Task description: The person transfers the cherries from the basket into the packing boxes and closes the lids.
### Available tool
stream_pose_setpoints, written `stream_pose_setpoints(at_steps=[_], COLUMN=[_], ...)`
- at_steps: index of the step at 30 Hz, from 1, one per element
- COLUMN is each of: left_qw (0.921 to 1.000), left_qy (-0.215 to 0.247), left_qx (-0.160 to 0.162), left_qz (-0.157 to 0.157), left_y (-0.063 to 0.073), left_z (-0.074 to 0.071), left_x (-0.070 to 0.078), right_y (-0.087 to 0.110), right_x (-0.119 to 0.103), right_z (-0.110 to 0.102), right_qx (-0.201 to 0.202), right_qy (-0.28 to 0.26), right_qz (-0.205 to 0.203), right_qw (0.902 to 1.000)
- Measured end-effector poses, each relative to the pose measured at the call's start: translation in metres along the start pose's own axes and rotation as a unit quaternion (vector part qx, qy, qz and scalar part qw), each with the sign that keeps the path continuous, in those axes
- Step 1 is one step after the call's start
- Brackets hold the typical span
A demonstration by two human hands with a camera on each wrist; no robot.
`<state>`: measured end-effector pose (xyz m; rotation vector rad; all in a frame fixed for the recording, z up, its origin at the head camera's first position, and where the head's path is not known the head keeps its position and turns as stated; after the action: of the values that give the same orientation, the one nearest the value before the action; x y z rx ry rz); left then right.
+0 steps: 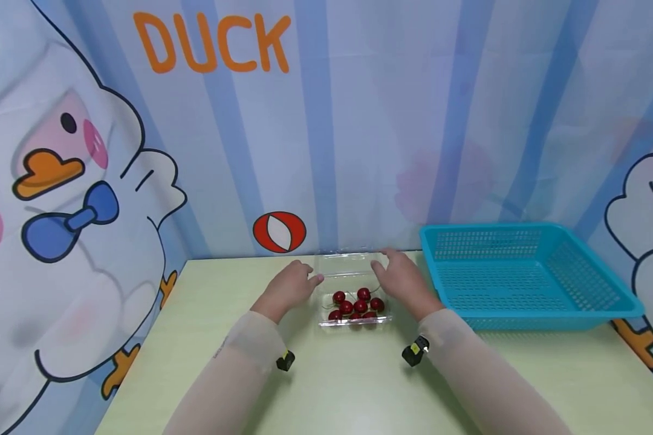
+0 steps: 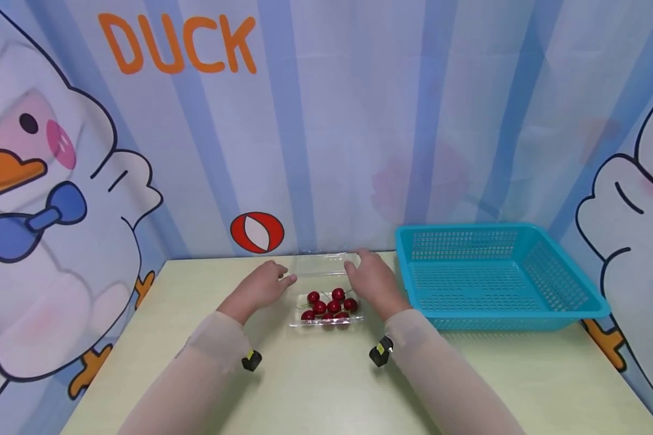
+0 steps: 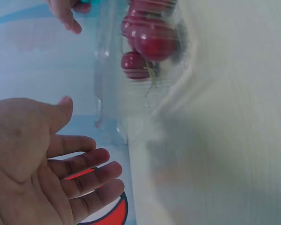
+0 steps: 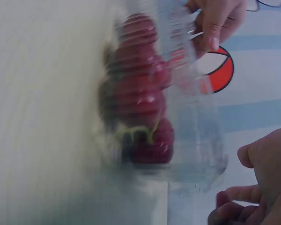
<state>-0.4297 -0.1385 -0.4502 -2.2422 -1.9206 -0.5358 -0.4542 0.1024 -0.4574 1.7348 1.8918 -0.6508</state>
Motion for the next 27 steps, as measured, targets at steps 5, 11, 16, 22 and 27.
stream_pose_setpoints(at_steps=[5, 11, 16, 22, 27], left_qw=[0.9998, 0.9994, 0.9983, 0.9968, 0.9949], left_qy=[0.010, 0.024, 0.044, 0.062, 0.083], left_qx=[-0.006, -0.025, -0.038, -0.049, -0.058], left_qz=[-0.013, -0.004, -0.006, -0.006, -0.005], left_y=[-0.005, -0.012, -0.017, -0.022, -0.023], left_z=[0.006, 0.015, 0.018, 0.018, 0.018], left_x=[-0.011, -0.019, -0.024, -0.026, -0.026], right_y=[0.002, 0.002, 0.001, -0.002, -0.006], right_x=[0.008, 0.014, 0.018, 0.028, 0.032], right_z=[0.005, 0.009, 0.013, 0.018, 0.023], right_qx=[-0.009, -0.018, -0.025, -0.031, -0.036], right_qy=[0.046, -0.006, -0.067, -0.131, -0.166], right_qz=[0.027, 0.046, 0.055, 0.081, 0.090], right_qw=[0.9985, 0.9987, 0.9959, 0.9876, 0.9813])
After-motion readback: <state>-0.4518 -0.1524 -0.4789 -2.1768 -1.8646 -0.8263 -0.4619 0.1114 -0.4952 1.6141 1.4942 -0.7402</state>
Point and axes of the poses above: each hand's wrist, its own y-axis away from the middle knuckle, its own z-axis out of the palm, x = y × z, the point moved 10 cm from there along -y, towards the middle knuckle, and after that the axes turned 2 degrees about -y, right-handed, at the moved point
